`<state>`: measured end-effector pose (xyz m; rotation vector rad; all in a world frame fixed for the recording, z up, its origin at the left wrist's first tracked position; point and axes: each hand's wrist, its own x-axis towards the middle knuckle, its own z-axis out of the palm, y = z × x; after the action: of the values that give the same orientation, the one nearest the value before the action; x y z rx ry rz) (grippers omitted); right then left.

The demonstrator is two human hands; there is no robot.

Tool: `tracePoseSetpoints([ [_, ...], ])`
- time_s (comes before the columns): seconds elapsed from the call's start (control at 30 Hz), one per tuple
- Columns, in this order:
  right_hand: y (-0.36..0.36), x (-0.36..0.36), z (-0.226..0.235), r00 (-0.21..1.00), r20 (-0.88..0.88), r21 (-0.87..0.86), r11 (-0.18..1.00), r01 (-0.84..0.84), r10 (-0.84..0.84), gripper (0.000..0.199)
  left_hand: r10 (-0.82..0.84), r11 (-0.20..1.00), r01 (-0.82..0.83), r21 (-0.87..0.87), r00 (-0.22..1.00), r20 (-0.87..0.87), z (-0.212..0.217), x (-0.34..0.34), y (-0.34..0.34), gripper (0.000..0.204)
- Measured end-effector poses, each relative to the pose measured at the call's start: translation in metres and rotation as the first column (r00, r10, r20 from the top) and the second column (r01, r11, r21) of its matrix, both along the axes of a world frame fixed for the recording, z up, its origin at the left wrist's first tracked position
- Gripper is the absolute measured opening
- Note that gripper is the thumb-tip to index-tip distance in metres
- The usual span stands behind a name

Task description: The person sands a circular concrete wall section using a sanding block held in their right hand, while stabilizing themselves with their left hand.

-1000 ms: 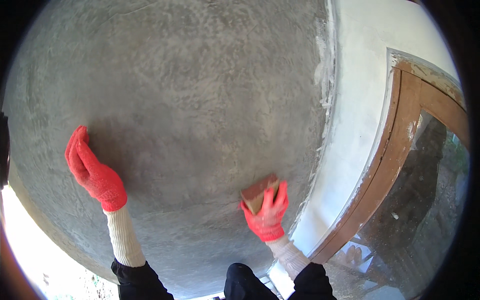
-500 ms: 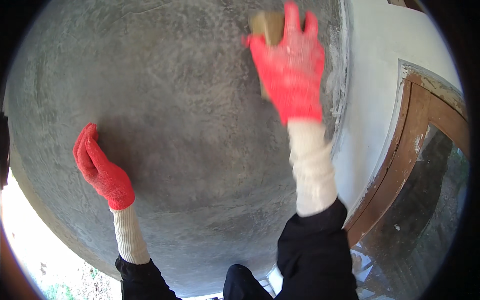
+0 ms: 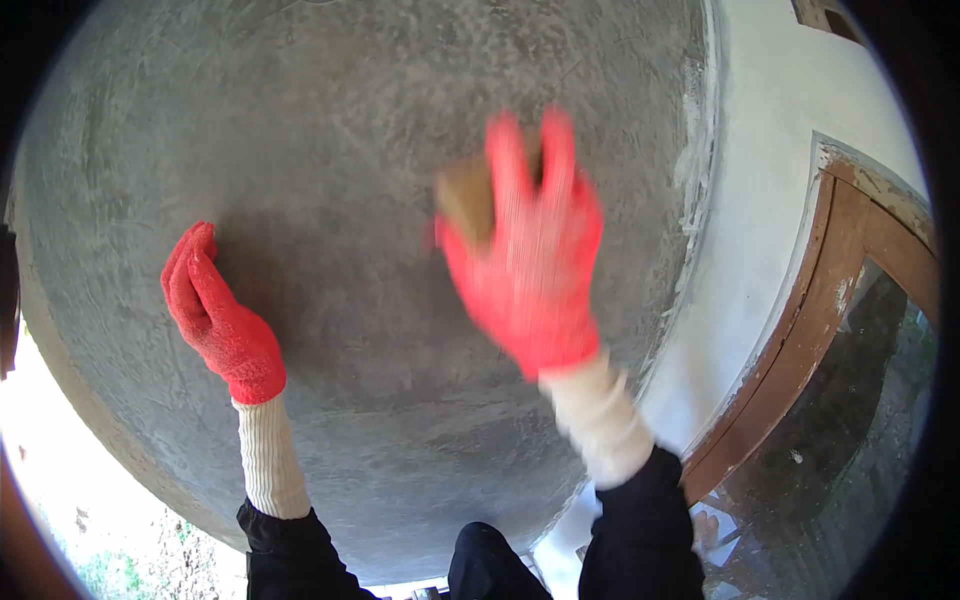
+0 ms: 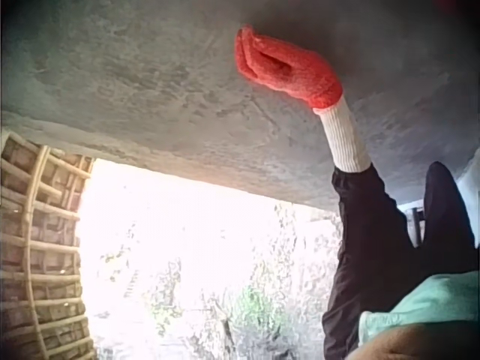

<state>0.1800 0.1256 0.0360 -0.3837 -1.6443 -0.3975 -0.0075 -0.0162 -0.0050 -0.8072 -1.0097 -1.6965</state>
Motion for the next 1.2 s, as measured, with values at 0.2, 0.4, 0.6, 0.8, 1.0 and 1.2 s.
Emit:
tracePoseSetpoints([
  [0.2, -0.006, -0.006, 0.109, 0.958, -0.282, 0.031, 0.998, 0.057, -0.046, 0.064, -0.149, 0.985, 0.144, 0.091, 0.988, 0.045, 0.010, 0.010, 0.000, 0.027],
  [0.4, -0.028, -0.031, -0.093, 0.994, -0.106, -0.140, 0.990, 0.004, -0.019, 0.090, -0.180, 0.965, 0.169, 0.201, 0.983, 0.040, 0.017, 0.003, -0.031, 0.030],
  [0.6, -0.005, -0.007, -0.236, 0.984, 0.167, 0.000, 0.998, 0.062, -0.061, 0.103, -0.236, 0.938, 0.218, 0.269, 0.971, 0.037, 0.032, 0.017, -0.028, 0.031],
  [0.8, -0.038, -0.043, 0.026, 0.997, -0.015, 0.111, 0.991, -0.074, 0.076, 0.084, -0.263, 0.942, 0.231, 0.245, 0.959, 0.109, 0.023, 0.007, -0.035, 0.030],
  [1.0, -0.042, -0.053, 0.046, 0.969, -0.240, 0.118, 0.990, 0.083, -0.052, 0.073, -0.290, 0.933, 0.266, 0.242, 0.955, 0.067, 0.025, 0.006, -0.024, 0.030],
  [1.2, -0.057, -0.050, -0.226, 0.986, 0.124, -0.043, 0.992, 0.119, -0.113, 0.066, -0.304, 0.923, 0.289, 0.255, 0.952, 0.021, 0.028, 0.005, -0.038, 0.024],
])
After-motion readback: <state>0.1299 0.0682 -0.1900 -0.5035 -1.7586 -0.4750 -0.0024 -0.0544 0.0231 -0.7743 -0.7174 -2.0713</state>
